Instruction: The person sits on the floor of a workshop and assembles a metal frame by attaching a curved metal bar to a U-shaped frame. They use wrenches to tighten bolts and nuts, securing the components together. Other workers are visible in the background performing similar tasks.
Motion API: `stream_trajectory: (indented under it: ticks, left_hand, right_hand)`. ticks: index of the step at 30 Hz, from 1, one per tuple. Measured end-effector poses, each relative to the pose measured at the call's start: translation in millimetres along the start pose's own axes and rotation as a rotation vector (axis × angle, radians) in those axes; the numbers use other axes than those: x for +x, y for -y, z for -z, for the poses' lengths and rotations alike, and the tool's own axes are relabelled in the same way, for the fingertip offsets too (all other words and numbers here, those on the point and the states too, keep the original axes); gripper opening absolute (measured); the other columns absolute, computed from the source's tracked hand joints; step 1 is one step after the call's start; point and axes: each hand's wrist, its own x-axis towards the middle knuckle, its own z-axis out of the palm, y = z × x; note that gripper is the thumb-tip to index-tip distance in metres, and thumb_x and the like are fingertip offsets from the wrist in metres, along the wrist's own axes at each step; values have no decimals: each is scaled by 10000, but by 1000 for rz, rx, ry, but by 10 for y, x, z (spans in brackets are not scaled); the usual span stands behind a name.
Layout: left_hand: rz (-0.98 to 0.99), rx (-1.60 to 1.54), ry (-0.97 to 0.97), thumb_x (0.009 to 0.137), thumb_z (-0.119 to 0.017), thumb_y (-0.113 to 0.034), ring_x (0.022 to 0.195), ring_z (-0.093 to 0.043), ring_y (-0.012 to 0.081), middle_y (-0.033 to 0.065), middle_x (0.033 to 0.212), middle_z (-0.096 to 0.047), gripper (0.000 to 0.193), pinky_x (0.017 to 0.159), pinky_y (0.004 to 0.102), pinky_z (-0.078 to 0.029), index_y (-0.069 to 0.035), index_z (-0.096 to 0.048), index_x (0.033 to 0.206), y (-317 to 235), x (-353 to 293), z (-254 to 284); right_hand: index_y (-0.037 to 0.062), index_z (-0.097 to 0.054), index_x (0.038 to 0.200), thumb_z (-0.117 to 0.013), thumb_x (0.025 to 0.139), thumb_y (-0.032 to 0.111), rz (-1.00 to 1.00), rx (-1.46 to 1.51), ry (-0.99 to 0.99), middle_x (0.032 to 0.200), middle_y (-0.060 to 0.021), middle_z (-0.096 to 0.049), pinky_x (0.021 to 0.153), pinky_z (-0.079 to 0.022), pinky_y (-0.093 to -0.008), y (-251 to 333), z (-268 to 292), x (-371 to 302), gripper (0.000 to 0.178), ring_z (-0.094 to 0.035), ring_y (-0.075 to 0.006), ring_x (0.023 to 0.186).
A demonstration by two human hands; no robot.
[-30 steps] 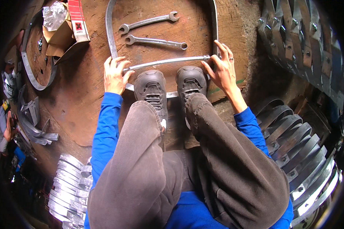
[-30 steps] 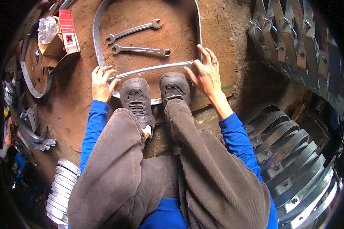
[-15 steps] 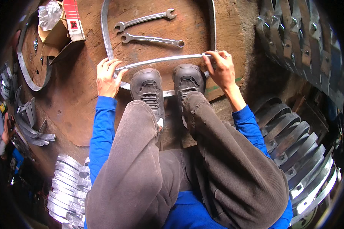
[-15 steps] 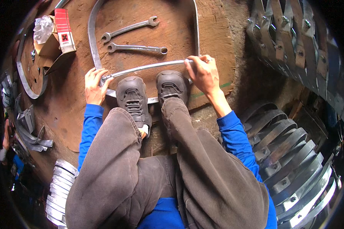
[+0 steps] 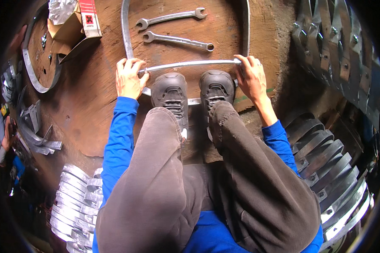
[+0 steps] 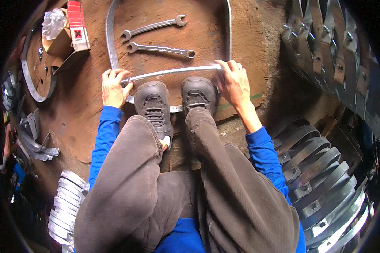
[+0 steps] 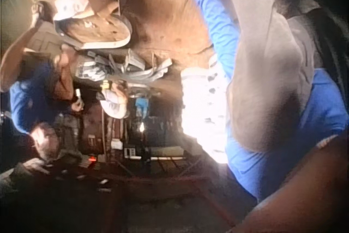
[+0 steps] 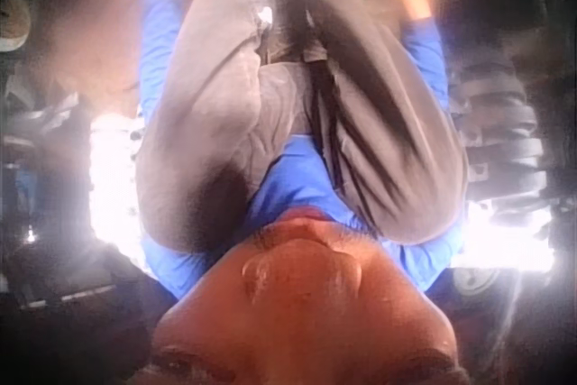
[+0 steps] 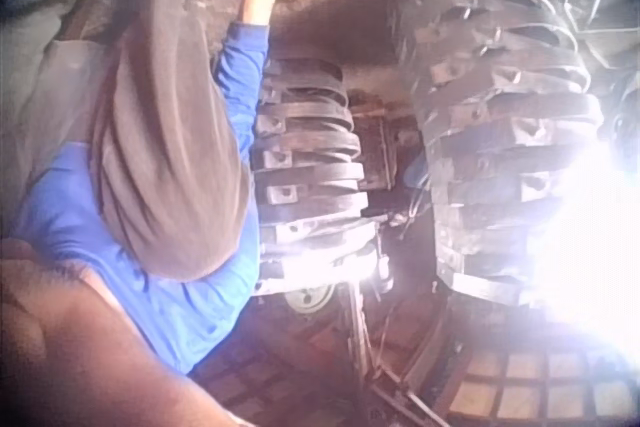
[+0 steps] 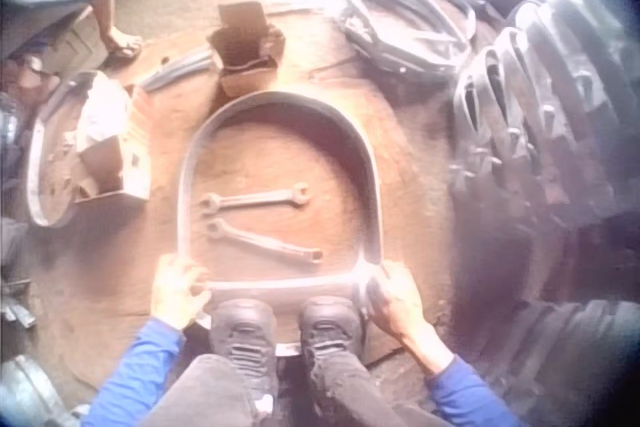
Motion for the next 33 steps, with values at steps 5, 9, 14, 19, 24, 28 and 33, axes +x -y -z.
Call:
stream_trajectory:
  ticks: [5, 9, 14, 19, 24, 28, 33]
  left_hand:
    - [-36, -44, 5, 682, -749, -189, 1147, -476, 358, 74, 1101, -626, 340, 1018, 454, -399, -117, -661, 1002, 5, -8, 31]
    - [-64, 36, 19, 683, -759, -209, 1154, -471, 372, 66, 1121, -619, 368, 1028, 463, -392, -126, -668, 1030, -69, -34, 31]
    - [33, -25, 36, 690, -758, -206, 1139, -487, 363, 74, 1115, -617, 332, 1023, 462, -394, -114, -655, 992, -12, 28, 12]
    - [-90, 29, 39, 702, -738, -196, 1140, -484, 365, 75, 1126, -612, 395, 1013, 463, -401, -124, -622, 1071, 32, -13, -12]
    - [-15, -2, 54, 704, -724, -192, 1157, -466, 359, 65, 1150, -592, 369, 993, 451, -413, -125, -643, 1058, 17, -3, -26]
    - [-68, 54, 120, 719, -708, -187, 1165, -466, 357, 66, 1161, -589, 432, 988, 450, -418, -127, -622, 1138, 61, 12, -3]
    - [-29, -28, 43, 749, -659, -159, 1154, -476, 368, 78, 1178, -607, 391, 998, 459, -414, -120, -631, 1137, -19, 9, 10]
  right_hand:
    - [119, -571, 1241, -642, 858, 119, 59, 65, 23, 1064, -110, -570, 813, -452, -395, -28, -6, 2, 390, -544, -297, 935]
    - [111, -577, 1239, -630, 864, 97, 129, 59, -46, 1075, -116, -571, 829, -451, -399, 11, 9, 59, 379, -542, -294, 943]
    - [112, -581, 1231, -637, 862, 102, 90, 78, -15, 1059, -109, -570, 830, -455, -398, 29, 7, 56, 374, -546, -293, 946]
    - [113, -593, 1210, -652, 858, 116, 50, 92, 28, 1031, -104, -566, 818, -460, -395, 23, 2, 38, 358, -553, -294, 938]
    - [108, -590, 1222, -663, 853, 124, -16, 96, 93, 1071, -109, -570, 829, -464, -393, 5, -2, 19, 377, -559, -296, 949]
    - [107, -599, 1204, -664, 855, 123, 80, 84, -19, 1026, -108, -570, 802, -471, -397, 6, -17, 49, 355, -568, -293, 921]
    - [105, -607, 1193, -663, 857, 126, 116, 73, -84, 1016, -113, -578, 792, -479, -401, 30, -9, 64, 342, -576, -298, 912]
